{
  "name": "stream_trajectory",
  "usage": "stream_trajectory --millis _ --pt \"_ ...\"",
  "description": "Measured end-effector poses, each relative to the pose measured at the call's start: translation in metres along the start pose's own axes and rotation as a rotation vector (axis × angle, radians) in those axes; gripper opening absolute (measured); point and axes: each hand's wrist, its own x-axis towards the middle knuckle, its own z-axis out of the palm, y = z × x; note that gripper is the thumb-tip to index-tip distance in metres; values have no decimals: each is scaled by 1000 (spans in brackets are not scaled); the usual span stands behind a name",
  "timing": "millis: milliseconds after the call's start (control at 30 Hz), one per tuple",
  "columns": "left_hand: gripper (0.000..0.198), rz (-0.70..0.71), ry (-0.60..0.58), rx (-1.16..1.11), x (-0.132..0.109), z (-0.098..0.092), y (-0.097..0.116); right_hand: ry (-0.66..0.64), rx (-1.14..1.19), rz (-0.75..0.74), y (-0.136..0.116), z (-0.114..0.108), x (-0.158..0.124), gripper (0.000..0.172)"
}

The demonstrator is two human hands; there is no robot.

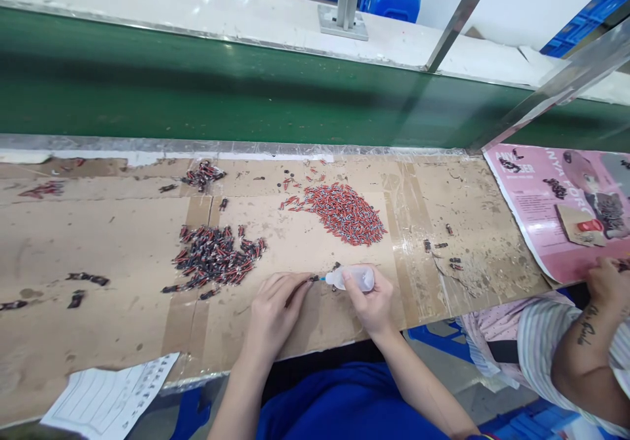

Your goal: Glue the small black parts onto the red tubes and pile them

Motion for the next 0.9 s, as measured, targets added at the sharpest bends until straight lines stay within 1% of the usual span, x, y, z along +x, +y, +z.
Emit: stream_trajectory --millis 133,200,267,333,400,500,600,667,733,800,900 --pt "12 -2 0 5 -1 3 -1 30 45 43 0 -2 2 20" --pt "15 17 18 37 -2 5 -3 56 89 63 -1 -4 3 18" --pt "19 22 52 85 -4 3 -4 53 109 50 -4 -6 4 16" --pt "20 -2 90 121 -6 -3 -6 -2 90 -15 -7 -6 5 17" --pt "20 -50 117 124 -8 -12 -8 -106 28 -102 -10 -3 7 20" --pt "19 -142 167 104 -13 -24 -12 -261 -111 -269 -12 4 14 18" --pt "18 -206 220 43 -17 -31 -15 -346 -238 -457 -17 13 33 21" --pt "17 -242 230 1 -20 -33 -17 -354 -318 -523 -24 22 53 21" --pt "17 -273 234 -10 -22 -33 -16 -371 -404 -555 -30 36 77 12" --pt "18 -304 241 -8 -23 -34 -13 -417 -515 -578 -34 55 101 11" --pt "18 -366 242 -43 -25 -34 -6 -491 -683 -545 -29 84 130 11"
